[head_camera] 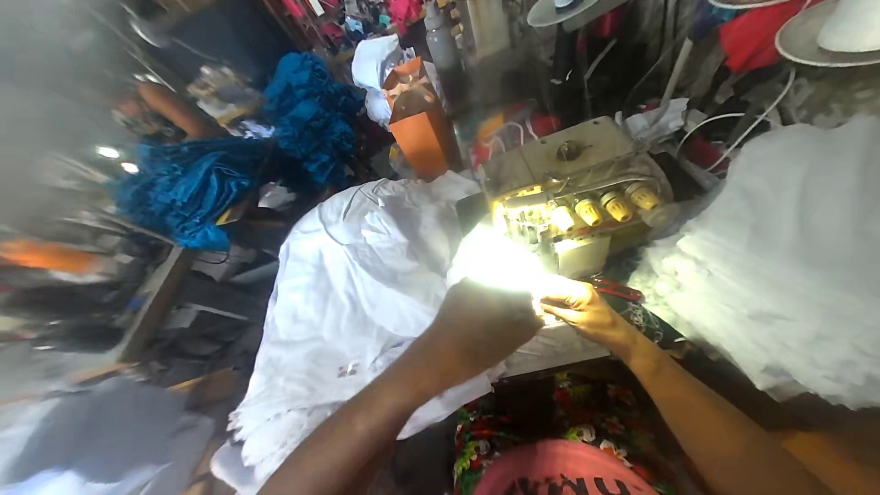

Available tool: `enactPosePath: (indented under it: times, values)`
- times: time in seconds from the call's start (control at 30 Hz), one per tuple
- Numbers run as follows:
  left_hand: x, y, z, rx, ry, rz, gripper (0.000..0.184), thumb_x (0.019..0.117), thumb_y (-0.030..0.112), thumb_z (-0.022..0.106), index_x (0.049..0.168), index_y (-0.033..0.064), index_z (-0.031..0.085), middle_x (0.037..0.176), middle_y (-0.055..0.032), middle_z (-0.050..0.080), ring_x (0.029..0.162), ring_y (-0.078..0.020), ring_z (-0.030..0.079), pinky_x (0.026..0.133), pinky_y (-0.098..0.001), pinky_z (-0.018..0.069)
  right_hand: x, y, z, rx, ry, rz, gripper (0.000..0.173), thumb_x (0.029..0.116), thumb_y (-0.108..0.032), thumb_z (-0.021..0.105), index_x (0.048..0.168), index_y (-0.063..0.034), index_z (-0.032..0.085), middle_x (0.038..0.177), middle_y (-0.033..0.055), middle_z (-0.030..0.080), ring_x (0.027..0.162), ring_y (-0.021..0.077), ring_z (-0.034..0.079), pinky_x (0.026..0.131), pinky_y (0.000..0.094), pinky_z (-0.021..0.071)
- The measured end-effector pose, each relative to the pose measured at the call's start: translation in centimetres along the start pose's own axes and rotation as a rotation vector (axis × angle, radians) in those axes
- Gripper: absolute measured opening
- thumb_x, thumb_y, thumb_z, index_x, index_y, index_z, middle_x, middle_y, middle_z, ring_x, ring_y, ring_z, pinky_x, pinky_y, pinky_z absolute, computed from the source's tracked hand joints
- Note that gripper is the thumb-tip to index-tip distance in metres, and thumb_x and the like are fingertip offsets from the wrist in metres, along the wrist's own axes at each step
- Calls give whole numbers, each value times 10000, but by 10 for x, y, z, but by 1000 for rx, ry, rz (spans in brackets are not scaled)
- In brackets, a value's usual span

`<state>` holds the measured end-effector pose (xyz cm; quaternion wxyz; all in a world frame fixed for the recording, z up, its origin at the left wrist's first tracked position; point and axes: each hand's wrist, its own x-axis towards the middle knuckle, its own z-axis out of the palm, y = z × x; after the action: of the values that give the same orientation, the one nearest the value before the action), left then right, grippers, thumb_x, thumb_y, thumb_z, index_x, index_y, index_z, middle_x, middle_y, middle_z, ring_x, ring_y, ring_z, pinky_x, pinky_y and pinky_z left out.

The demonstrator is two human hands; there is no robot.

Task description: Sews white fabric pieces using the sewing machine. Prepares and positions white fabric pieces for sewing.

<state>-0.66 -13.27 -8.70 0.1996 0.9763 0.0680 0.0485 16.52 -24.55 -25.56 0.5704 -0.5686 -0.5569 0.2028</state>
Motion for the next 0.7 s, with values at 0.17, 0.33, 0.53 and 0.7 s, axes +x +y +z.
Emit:
enactPosePath:
  times: [0.17,0.33,0.53,0.7]
  values:
    - [0,6,47,168,82,57,214,933,191,675,758,70,706,637,-45,624,604,-191,606,664,-406,420,-10,4,5,-168,66,-85,155,925,-53,636,945,-10,784,958,96,745,934,122,696,866,307,557]
    - [2,4,89,395,181,16,234,938,187,654,733,77,676,634,-62,636,595,-228,645,656,-428,485,-15,18,15,-348,223,-221,195,943,-85,613,926,-39,802,970,120,775,894,225,745,796,378,591]
    - [16,-8,101,519,247,-34,164,915,106,664,763,89,722,662,-51,644,658,-231,648,686,-425,471,-20,19,26,-233,372,-58,223,962,-103,652,1150,-55,763,1328,133,672,1093,180,709,904,320,584]
    - [29,-13,100,646,256,-76,63,845,56,723,817,92,765,720,-68,675,733,-265,663,689,-449,461,-25,19,14,-311,435,-11,263,978,-160,641,1198,-58,743,1325,130,675,1114,183,698,907,314,572]
